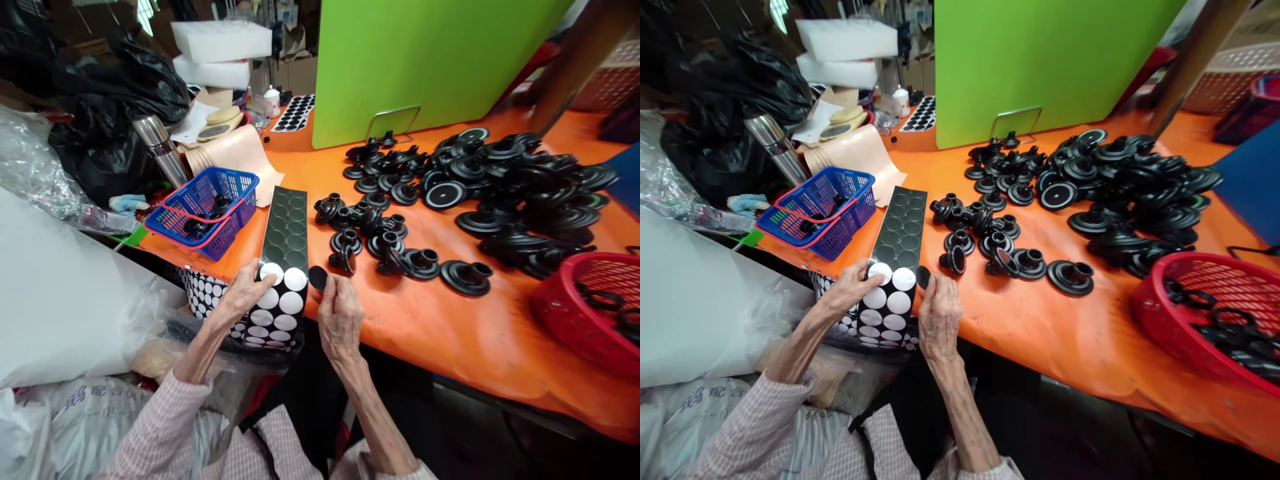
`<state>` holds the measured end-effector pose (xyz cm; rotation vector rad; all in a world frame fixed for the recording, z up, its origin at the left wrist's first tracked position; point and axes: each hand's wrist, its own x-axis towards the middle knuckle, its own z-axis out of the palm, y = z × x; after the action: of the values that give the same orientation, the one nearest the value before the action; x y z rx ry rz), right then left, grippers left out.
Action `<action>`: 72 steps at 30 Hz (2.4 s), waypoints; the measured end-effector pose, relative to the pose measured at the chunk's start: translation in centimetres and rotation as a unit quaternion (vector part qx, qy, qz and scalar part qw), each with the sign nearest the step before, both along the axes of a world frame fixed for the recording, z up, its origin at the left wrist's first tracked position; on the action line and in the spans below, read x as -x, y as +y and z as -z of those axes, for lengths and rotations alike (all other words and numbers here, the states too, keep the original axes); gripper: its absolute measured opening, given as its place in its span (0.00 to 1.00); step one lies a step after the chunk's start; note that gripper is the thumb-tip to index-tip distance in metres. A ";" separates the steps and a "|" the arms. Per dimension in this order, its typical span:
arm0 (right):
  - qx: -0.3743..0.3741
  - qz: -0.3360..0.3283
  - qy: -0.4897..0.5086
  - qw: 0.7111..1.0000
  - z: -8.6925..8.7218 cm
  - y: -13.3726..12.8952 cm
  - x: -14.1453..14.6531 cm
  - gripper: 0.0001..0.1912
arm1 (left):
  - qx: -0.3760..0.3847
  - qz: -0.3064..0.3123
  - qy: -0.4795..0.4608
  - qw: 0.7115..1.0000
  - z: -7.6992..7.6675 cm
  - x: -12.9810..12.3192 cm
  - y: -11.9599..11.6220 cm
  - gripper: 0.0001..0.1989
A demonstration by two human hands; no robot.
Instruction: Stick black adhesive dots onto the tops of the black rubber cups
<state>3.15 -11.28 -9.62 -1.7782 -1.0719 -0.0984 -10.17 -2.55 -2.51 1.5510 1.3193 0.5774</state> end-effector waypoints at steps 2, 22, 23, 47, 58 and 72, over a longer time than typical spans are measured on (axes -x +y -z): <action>-0.015 0.003 -0.014 1.000 -0.6 -0.7 -0.2 0.15 | -0.120 -0.055 0.071 0.989 -0.7 -0.2 -0.5 0.19; -0.101 -0.006 0.421 0.901 -3.9 -5.0 -3.6 0.16 | -0.136 0.129 0.124 0.974 -3.3 -15.2 2.2 0.11; -0.091 -0.014 0.422 0.902 -3.8 -5.5 -4.0 0.16 | -0.111 0.134 0.121 0.977 -2.8 -16.2 3.0 0.11; -0.028 -0.127 0.546 0.827 -6.0 -7.0 -3.1 0.17 | 0.297 0.089 -0.331 0.891 -1.4 -4.0 -2.6 0.07; -0.076 -0.091 0.544 0.831 -4.5 -5.9 -0.6 0.13 | 0.292 0.103 -0.341 0.888 0.0 -2.3 -5.3 0.17; -0.053 -0.036 0.510 0.858 -4.4 -5.2 1.0 0.13 | 0.304 0.127 -0.349 0.877 0.7 -2.1 -6.1 0.23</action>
<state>2.14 -16.47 -5.24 -1.3597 -0.3274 0.7472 -8.05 -8.66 -3.21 0.8375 0.6253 0.4309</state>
